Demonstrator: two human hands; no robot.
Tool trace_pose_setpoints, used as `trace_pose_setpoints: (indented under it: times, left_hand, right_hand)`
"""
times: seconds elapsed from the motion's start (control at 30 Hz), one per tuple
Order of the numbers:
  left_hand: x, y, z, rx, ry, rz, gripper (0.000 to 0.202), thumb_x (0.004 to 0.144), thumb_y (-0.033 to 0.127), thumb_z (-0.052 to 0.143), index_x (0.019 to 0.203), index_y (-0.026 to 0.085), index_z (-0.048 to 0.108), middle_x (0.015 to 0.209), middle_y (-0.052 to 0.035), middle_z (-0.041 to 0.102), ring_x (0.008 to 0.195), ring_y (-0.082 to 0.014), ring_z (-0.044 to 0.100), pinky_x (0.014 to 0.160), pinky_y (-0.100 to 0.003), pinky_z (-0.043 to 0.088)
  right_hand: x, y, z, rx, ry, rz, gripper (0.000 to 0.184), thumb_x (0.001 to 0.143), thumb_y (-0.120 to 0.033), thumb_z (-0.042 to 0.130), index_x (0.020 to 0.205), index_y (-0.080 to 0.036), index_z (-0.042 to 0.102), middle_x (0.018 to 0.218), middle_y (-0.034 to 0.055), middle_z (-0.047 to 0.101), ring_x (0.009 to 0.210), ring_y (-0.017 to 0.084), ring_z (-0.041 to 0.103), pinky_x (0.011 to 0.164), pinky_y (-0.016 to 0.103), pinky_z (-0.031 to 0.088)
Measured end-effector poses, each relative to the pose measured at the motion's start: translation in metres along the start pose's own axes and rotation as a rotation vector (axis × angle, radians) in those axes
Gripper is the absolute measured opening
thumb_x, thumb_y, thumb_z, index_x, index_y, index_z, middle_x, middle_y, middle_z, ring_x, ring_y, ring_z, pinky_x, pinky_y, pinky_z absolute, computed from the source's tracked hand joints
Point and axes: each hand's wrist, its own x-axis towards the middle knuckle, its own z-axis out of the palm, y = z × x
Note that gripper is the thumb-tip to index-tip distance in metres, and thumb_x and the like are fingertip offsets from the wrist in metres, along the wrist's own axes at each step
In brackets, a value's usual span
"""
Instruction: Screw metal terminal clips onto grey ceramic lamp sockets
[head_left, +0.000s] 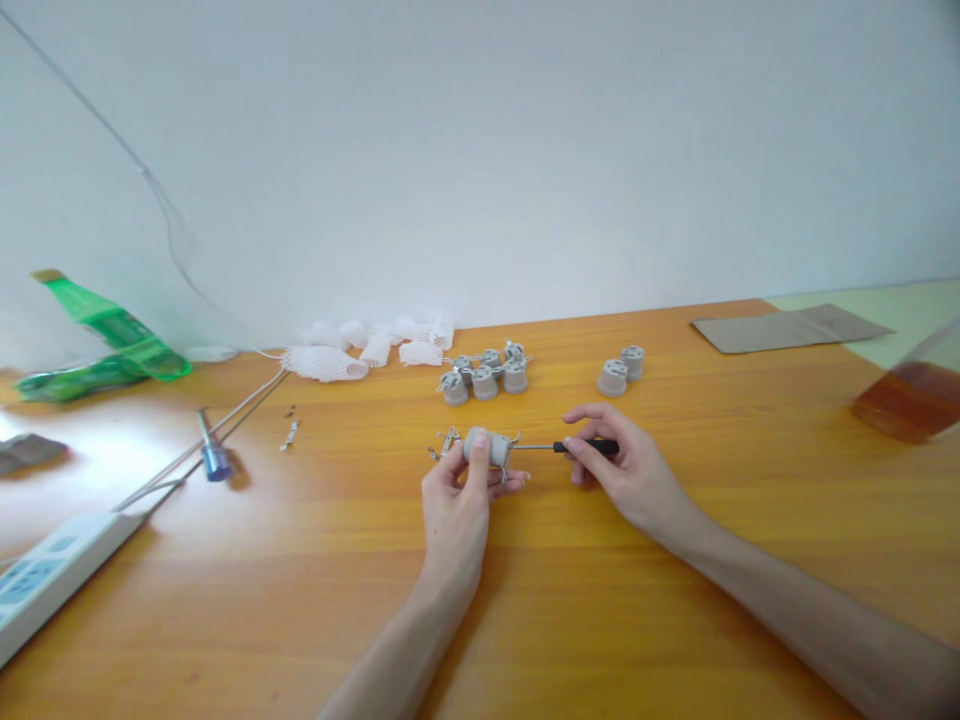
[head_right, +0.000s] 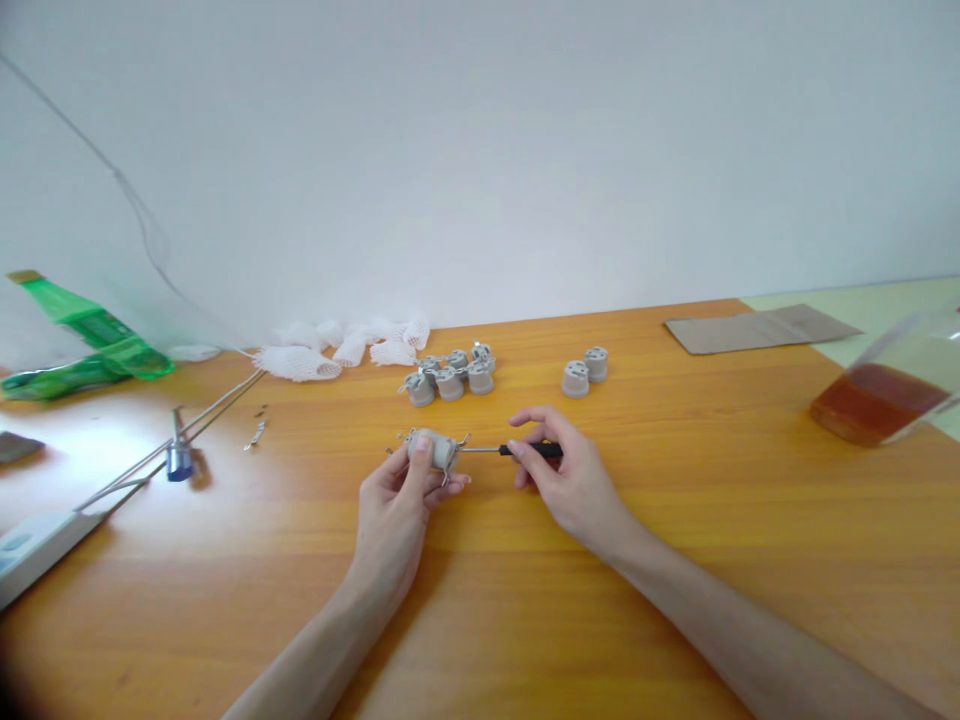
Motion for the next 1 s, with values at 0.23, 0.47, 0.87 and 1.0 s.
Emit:
trace_pose_setpoints:
  times: [0.23, 0.47, 0.87, 1.0]
  left_hand:
    - [0.0002, 0.0011, 0.0005, -0.01, 0.004, -0.001, 0.045, 0.076, 0.055, 0.078, 0.085, 0.013, 0.068, 0.077, -0.0005, 0.065, 0.061, -0.0116, 0.064, 0.067, -0.028, 0.063]
    - [-0.0013, 0.002, 0.0012, -0.001, 0.001, -0.001, 0.045, 0.074, 0.056, 0.08, 0.083, 0.013, 0.068, 0.071, 0.0007, 0.063, 0.058, -0.011, 0.064, 0.066, -0.027, 0.063]
    - [-0.0011, 0.0007, 0.0001, -0.039, -0.002, 0.008, 0.046, 0.074, 0.057, 0.079, 0.084, 0.013, 0.068, 0.078, -0.0009, 0.065, 0.061, -0.0108, 0.064, 0.067, -0.027, 0.064]
    - [-0.0024, 0.0007, -0.0001, -0.017, -0.008, 0.002, 0.048, 0.072, 0.058, 0.08, 0.084, 0.013, 0.069, 0.075, -0.0007, 0.065, 0.059, -0.0111, 0.063, 0.066, -0.028, 0.063]
  right_hand:
    - [-0.0016, 0.0002, -0.0002, -0.002, -0.074, 0.03, 0.031, 0.098, -0.046, 0.056, 0.117, -0.022, 0.058, 0.089, 0.0011, 0.065, 0.063, 0.013, 0.065, 0.062, 0.028, 0.054]
    - [0.0003, 0.0, -0.001, -0.001, -0.003, -0.008, 0.031, 0.093, -0.042, 0.065, 0.115, -0.022, 0.056, 0.082, -0.0018, 0.063, 0.064, 0.013, 0.066, 0.065, 0.028, 0.055]
    - [-0.0007, -0.0013, 0.0001, 0.078, -0.072, -0.03, 0.037, 0.09, -0.042, 0.068, 0.118, -0.023, 0.055, 0.098, 0.0005, 0.062, 0.066, 0.012, 0.065, 0.065, 0.029, 0.057]
    - [-0.0005, 0.0001, 0.0022, 0.051, -0.028, 0.053, 0.036, 0.091, -0.05, 0.063, 0.111, -0.021, 0.056, 0.068, -0.0064, 0.057, 0.045, 0.011, 0.055, 0.043, 0.024, 0.044]
